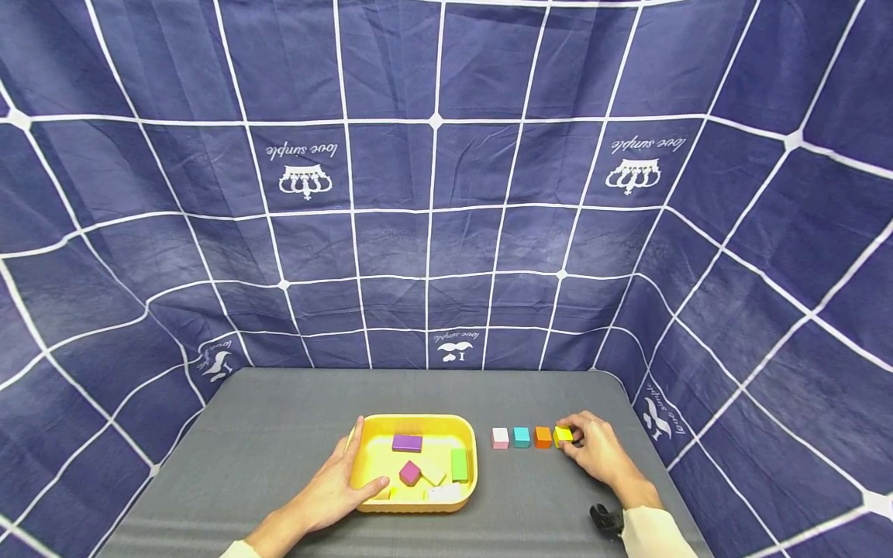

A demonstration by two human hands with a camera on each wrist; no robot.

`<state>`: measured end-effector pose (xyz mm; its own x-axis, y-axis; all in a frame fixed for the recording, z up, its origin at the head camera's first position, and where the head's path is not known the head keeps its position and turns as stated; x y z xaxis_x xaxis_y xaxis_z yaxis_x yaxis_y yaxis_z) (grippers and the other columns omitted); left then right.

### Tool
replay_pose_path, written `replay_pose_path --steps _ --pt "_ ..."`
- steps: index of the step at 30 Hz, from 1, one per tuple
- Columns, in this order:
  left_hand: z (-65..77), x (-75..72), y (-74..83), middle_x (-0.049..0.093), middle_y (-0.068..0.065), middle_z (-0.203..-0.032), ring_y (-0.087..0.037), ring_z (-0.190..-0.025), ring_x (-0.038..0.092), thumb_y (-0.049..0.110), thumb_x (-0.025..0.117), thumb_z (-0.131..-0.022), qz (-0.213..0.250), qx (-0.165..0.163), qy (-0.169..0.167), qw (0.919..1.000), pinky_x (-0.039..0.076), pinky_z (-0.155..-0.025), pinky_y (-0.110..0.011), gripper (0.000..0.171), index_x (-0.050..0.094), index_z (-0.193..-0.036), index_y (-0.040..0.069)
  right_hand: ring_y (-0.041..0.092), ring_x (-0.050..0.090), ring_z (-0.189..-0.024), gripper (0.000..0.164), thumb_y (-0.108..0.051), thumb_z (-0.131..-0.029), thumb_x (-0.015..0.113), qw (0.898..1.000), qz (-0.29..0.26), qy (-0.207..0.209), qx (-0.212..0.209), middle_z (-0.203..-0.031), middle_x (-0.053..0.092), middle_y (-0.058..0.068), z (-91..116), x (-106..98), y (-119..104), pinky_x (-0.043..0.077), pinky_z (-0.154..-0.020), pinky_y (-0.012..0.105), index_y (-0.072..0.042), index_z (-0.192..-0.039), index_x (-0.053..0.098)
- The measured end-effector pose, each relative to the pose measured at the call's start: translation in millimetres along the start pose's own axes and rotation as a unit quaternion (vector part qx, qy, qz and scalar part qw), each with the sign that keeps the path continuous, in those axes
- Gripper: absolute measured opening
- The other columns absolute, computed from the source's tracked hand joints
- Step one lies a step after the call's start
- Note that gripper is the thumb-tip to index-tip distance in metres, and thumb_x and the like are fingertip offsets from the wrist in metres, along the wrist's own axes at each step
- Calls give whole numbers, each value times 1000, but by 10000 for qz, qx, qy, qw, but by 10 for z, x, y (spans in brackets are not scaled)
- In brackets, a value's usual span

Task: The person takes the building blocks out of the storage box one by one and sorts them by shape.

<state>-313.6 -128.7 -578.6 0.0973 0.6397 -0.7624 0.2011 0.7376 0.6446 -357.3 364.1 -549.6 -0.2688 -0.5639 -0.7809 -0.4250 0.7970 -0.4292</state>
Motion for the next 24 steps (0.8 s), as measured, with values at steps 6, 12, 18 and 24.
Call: replay_pose_path --steps 6,12,18,24 --pt "3 -7 -1 50 -26 -175 -41 -152 64 65 89 -95 -3 32 17 10000 53 -127 -66 131 17 -187 4 13 74 -84 40 -7 -77 106 9993 273 217 -106 -105 80 0 -2 -54 -24 59 -73 24 -11 -113 88" --pt "17 -31 -1 50 -27 -175 -42 -151 65 64 90 -95 2 50 -4 10000 53 -126 -67 132 16 -187 5 23 82 -89 46 -5 -74 107 9967 540 447 -407 -111 80 0 -37 -117 -166 66 -80 36 -10 -116 88" --pt "21 -55 7 46 -28 -178 -46 -155 62 63 90 -95 59 72 -8 10000 52 -127 -69 131 16 -187 6 26 82 -97 48 -3 -74 107 9923 697 706 -742 -116 80 -1 -92 -166 -402 68 -85 47 -13 -117 88" --pt "26 -37 0 43 -29 -180 -48 -156 60 64 88 -96 121 57 -59 9999 50 -128 -71 131 14 -188 7 26 81 -104 49 -4 -75 107 9890 724 799 -1008 -118 81 -4 -147 -168 -640 65 -88 47 -18 -119 88"
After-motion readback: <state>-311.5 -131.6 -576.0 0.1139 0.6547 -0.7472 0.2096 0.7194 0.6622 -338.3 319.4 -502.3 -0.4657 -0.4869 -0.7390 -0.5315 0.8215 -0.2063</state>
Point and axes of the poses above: each hand's wrist, its own z-axis away from the middle knuckle, its own x-axis out of the palm, y = z × x, the point moved 8 cm from there along -z, towards the middle knuckle
